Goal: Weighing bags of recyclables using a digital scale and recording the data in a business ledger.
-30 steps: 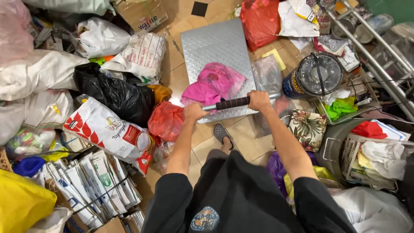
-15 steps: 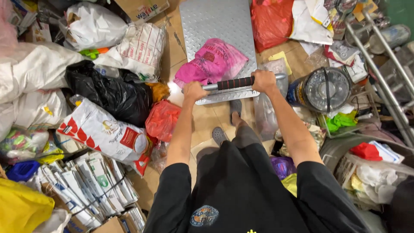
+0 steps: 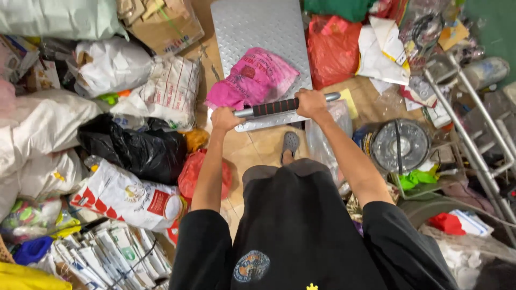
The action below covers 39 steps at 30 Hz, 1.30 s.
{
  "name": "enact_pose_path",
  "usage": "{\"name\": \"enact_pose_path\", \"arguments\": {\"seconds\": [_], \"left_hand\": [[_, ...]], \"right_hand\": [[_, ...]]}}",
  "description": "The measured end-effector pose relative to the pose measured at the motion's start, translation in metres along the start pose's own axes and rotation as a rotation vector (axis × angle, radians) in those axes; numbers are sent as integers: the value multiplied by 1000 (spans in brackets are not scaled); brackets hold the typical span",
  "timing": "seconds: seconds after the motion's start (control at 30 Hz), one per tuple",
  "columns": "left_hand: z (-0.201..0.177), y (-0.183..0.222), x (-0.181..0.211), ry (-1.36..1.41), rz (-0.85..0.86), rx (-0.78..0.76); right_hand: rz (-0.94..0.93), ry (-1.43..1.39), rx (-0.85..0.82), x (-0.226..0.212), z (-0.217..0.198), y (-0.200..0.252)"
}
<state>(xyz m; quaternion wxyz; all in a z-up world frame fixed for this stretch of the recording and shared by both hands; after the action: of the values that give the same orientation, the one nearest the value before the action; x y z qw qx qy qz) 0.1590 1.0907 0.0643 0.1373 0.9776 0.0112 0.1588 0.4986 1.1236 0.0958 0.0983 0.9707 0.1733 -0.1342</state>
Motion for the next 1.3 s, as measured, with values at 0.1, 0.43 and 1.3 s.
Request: {"name": "enact_pose_path", "arguments": {"seconds": [0.1, 0.43, 1.3], "left_hand": [[-16, -27, 6, -17, -27, -12], [-61, -138, -5, 31, 31, -57], [-168, -492, -6, 179, -33, -21]], "right_hand": [[-40, -12, 15, 12, -9, -33], [-60, -7, 26, 33, -42, -148], [-4, 112, -42, 125, -126, -529]]}}
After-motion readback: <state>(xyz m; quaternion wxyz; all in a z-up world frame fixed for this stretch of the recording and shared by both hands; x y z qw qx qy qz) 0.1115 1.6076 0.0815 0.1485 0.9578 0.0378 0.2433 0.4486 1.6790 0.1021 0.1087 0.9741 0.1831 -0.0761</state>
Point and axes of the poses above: each hand's wrist, its own y-axis away from the middle knuckle, its own z-axis out of the palm, x = y × z, the point moved 2 cm from there along -y, towards the middle knuckle, and after that the axes turned 2 degrees about x, right-handed, at the moved point
